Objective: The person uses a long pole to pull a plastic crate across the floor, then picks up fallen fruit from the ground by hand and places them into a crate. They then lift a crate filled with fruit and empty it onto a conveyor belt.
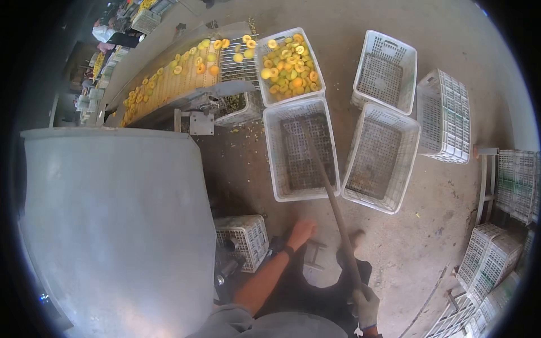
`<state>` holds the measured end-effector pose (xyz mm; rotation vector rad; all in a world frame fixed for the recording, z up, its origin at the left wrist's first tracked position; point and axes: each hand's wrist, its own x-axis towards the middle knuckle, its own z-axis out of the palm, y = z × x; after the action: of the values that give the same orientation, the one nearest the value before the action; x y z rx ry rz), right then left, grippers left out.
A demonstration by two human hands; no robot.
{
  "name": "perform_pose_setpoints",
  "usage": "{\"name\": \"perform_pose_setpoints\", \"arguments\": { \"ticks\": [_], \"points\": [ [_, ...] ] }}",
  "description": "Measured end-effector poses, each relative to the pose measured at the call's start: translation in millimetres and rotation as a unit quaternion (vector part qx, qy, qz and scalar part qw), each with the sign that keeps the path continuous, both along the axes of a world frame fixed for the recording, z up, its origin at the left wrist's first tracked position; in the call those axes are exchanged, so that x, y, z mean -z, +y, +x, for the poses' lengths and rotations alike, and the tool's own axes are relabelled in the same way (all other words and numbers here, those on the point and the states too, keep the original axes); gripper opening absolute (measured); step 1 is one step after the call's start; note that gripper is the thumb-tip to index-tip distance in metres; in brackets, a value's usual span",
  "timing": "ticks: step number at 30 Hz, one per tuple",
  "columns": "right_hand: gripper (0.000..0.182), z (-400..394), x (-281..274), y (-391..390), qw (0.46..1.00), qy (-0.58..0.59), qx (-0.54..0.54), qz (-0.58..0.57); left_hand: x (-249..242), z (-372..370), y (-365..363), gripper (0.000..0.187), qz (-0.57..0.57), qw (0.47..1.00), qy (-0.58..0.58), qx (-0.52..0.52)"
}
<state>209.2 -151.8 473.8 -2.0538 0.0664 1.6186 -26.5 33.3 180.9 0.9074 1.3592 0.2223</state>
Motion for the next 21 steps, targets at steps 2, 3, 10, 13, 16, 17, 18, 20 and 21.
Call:
{"name": "perform_pose_setpoints", "arguments": {
  "ticks": [2,3,10,13,16,17,18,20,21],
  "points": [
    [0.039,-5.2,15.7,-8.8,1.000,-0.004,-0.019,-0.023,16.8,1.6,26.8,0.041,0.025,0.998,0.027,0.048],
    [0.041,-8.0,21.0,-7.4,0.999,0.004,-0.022,-0.035,28.6,3.8,36.4,0.044,0.037,0.996,0.040,0.070],
    [0.037,3.8,59.7,-33.0,0.997,0.008,-0.027,-0.076,105.1,42.0,78.3,0.077,-0.093,0.989,-0.095,-0.060],
    [0.037,21.6,84.3,-44.8,0.997,0.007,-0.024,-0.080,123.6,63.3,93.8,0.077,-0.150,0.975,-0.147,-0.076],
    [0.038,33.1,112.9,-61.7,0.996,0.010,-0.029,-0.084,160.1,76.2,93.4,0.069,-0.157,0.971,-0.167,-0.063],
    [0.038,35.5,121.6,-66.2,0.996,0.013,-0.031,-0.087,164.1,80.4,90.0,0.065,-0.157,0.972,-0.162,-0.068],
    [0.038,36.0,128.5,-71.8,0.995,0.017,-0.033,-0.091,168.0,82.6,84.3,0.062,-0.157,0.972,-0.156,-0.072],
    [0.038,36.0,143.0,-85.0,0.994,0.022,-0.034,-0.098,176.4,94.2,72.7,0.053,-0.191,0.962,-0.182,-0.065],
    [0.038,36.6,152.1,-92.0,0.994,0.022,-0.036,-0.098,181.3,102.2,66.7,0.049,-0.205,0.957,-0.197,-0.061]
  ]
}}
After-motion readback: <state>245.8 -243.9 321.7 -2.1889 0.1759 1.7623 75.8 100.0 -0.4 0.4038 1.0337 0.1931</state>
